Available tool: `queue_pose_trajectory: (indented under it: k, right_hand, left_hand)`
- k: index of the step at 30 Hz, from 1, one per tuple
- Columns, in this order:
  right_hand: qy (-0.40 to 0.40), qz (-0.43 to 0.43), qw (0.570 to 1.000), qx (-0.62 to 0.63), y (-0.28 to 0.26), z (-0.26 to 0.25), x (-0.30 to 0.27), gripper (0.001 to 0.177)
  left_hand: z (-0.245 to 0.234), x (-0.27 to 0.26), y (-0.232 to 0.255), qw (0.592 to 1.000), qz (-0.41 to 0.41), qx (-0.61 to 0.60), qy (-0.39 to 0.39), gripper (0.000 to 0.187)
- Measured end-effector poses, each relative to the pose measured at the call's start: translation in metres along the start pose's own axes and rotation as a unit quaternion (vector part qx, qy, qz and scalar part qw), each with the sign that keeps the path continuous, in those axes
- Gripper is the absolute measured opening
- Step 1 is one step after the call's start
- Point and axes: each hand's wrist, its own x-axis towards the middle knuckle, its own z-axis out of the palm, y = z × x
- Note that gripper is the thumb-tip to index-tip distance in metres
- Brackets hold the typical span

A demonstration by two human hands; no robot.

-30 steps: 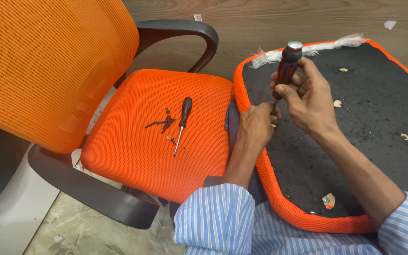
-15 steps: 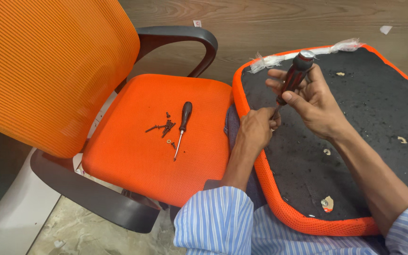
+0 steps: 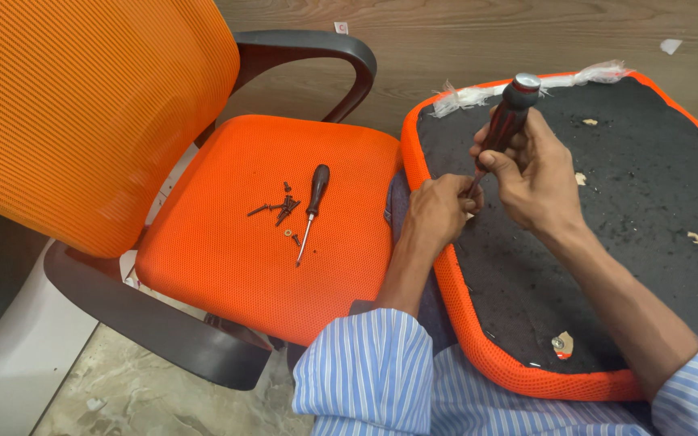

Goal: The person uses a screwdriver to fasten screws into the underside of an orange office chair seat. They pick up screws from the seat surface and tighten them into the foam base, working methodically across several screw locations.

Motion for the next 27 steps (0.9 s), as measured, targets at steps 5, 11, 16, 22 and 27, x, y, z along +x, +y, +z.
queue_pose_trajectory:
  k: [5, 11, 16, 22, 27]
  right_hand:
    - [0.066, -0.012, 0.989, -0.133, -0.011, 0.014, -0.009, 0.033]
    - [0.025, -0.015, 0.997, -0.074, -0.009, 0.003, 0.001, 0.035]
    - [0.006, -0.027, 0.999, -0.045, -0.006, 0.000, -0.004, 0.030]
    - [0.046, -0.092, 0.995, 0.003, -0.002, 0.000, -0.010, 0.037]
    - [0.049, -0.091, 0.994, 0.031, 0.013, -0.002, -0.007, 0.038]
  left_hand:
    - [-0.006, 0.002, 0.002, 0.999, -0.016, -0.027, -0.035, 0.008]
    - [-0.006, -0.001, 0.004, 0.999, -0.005, -0.021, -0.028, 0.008]
    - [-0.004, -0.008, 0.006, 1.000, 0.000, -0.015, -0.020, 0.018]
    - [-0.006, -0.002, 0.000, 0.993, 0.088, -0.073, -0.018, 0.030]
    - [-0.007, -0.002, -0.008, 0.997, 0.045, -0.051, -0.020, 0.034]
